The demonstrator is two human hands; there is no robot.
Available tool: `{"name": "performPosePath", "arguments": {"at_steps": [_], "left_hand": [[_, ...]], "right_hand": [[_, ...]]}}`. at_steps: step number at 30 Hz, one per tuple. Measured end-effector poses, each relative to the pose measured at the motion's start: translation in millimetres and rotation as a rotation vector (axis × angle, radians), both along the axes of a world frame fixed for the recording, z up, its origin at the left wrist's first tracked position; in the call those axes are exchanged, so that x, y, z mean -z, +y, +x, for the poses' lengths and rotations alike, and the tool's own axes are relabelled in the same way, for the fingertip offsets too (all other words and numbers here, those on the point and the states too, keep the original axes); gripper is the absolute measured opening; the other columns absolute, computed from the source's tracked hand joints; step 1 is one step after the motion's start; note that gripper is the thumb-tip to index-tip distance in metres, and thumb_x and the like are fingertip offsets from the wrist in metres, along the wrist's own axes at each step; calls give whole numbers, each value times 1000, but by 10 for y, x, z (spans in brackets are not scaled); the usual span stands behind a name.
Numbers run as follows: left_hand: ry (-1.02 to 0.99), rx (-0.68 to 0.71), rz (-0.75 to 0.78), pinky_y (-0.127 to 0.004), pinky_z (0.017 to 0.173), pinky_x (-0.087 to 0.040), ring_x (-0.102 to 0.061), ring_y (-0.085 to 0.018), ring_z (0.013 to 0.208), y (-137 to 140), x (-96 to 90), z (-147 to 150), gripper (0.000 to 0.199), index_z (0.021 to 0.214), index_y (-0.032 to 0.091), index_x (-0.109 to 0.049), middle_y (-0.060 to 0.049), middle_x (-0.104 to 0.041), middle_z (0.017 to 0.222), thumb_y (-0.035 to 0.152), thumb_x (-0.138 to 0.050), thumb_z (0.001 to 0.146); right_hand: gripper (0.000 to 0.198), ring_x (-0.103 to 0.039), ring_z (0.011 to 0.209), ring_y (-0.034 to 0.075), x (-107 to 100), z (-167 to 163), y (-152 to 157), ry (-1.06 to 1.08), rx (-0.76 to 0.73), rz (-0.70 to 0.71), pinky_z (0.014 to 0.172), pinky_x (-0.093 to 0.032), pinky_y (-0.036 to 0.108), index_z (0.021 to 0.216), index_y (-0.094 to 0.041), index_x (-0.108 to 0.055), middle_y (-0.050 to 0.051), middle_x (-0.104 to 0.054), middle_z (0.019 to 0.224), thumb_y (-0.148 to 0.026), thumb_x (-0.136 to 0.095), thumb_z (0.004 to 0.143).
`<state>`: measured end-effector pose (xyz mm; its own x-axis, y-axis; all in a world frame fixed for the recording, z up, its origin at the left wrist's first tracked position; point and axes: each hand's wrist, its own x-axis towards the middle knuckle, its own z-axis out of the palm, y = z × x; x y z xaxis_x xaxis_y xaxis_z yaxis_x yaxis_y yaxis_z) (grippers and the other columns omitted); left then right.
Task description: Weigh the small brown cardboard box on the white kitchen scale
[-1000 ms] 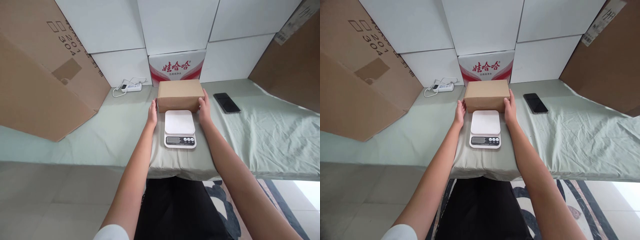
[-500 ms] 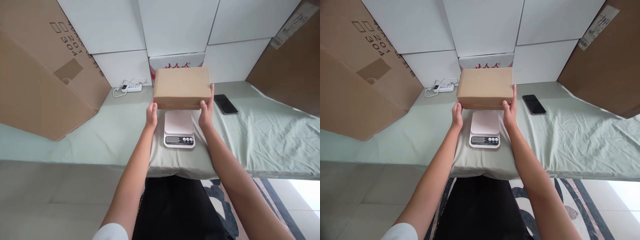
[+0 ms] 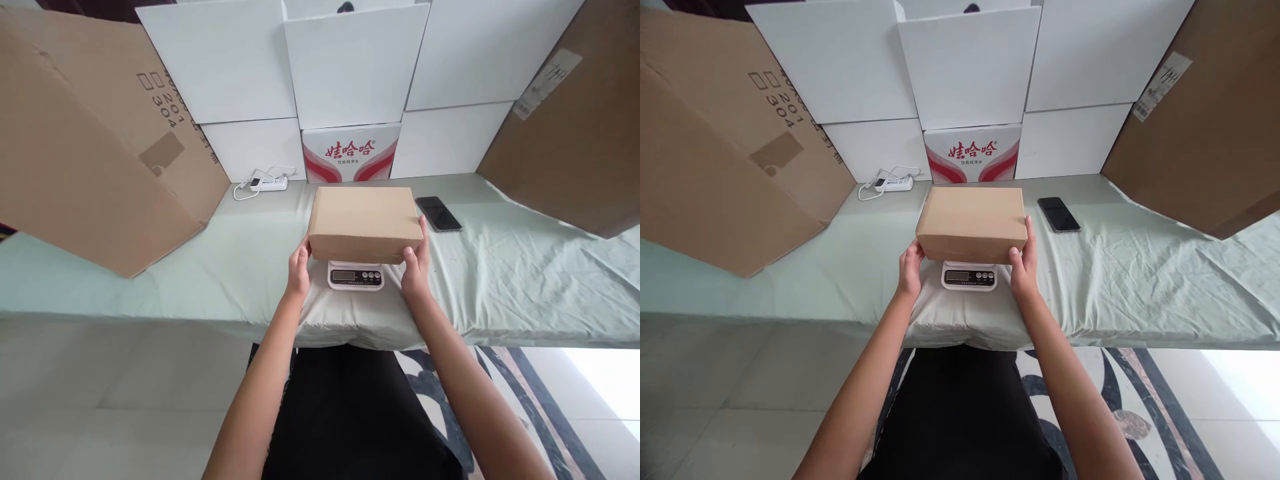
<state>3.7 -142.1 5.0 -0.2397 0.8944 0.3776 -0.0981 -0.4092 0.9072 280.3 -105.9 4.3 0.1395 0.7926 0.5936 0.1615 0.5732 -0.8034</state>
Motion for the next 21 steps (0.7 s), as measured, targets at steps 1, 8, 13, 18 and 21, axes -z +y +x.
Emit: {"name": "performPosePath", "arguments": {"at_steps": [1, 8, 13, 18, 21], "left_hand": [[1, -6, -5, -54, 138, -49, -62, -40, 163, -30, 8, -2, 89, 151, 22, -78, -16, -73, 166, 91, -54, 101], [30, 25, -47, -55, 144, -44, -53, -40, 172, -56, 3, 15, 87, 158, 29, -73, -12, -67, 173, 91, -55, 101], [38, 38, -39, -55, 146, -42, -49, -39, 174, -23, 0, 17, 83, 159, 30, -72, -11, -66, 174, 88, -55, 103], [50, 35, -50, -53, 147, -40, -47, -38, 176, -10, 11, 12, 86, 163, 29, -69, -11, -65, 176, 89, -54, 102], [62, 39, -51, -53, 147, -40, -46, -37, 177, -14, 19, 9, 87, 164, 29, -67, -11, -64, 177, 89, -52, 103]], "right_hand": [[90, -45, 176, 37, -9, -5, 0, 11, -7, -13, 149, -32, 65, 179, -40, -47, 8, -52, 185, -83, -63, 101], [90, -39, 179, 39, -20, -17, 86, 35, -12, -47, 151, -25, 66, 179, -41, -49, 5, -49, 187, -84, -63, 101], [92, -45, 176, 39, -40, -29, 110, 45, -7, -63, 152, -24, 65, 177, -38, -51, 7, -50, 187, -85, -63, 100], [88, -42, 178, 38, -59, -27, 127, 36, -8, -81, 153, -20, 65, 170, -38, -61, 5, -57, 182, -90, -60, 98], [85, -38, 180, 38, -64, -29, 138, 41, -14, -93, 154, -18, 65, 166, -37, -65, 6, -61, 179, -90, -56, 100]]}}
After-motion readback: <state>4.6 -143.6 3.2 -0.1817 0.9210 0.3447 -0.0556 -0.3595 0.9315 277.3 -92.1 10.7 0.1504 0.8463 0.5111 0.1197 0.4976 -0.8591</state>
